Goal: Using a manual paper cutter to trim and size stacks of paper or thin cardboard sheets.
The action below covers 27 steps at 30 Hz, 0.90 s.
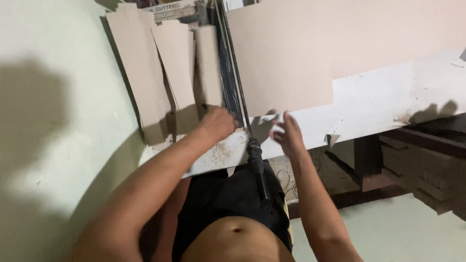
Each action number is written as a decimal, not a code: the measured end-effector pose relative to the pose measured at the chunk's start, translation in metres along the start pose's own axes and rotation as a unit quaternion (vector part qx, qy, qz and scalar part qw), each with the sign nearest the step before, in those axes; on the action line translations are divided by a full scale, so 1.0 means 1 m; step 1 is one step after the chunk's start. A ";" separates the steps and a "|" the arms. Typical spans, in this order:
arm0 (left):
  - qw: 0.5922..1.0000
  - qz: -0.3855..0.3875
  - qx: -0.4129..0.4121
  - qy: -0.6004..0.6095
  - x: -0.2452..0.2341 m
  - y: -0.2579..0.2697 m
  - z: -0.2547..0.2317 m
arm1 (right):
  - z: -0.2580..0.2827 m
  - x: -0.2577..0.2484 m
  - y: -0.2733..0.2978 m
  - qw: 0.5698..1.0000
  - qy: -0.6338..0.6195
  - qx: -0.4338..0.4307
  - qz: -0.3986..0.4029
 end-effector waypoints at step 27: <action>0.902 0.130 -0.370 0.181 -0.060 -0.027 0.055 | 0.129 0.095 0.114 0.866 0.460 -0.161 0.111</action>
Point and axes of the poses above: each hand's wrist, its own y-axis away from the middle knuckle, its own x-axis out of the palm, z = x × y, the point moved 5 cm from there along -y, towards the middle knuckle, and after that the axes turned 11 degrees about -x, right-handed, at the moved point
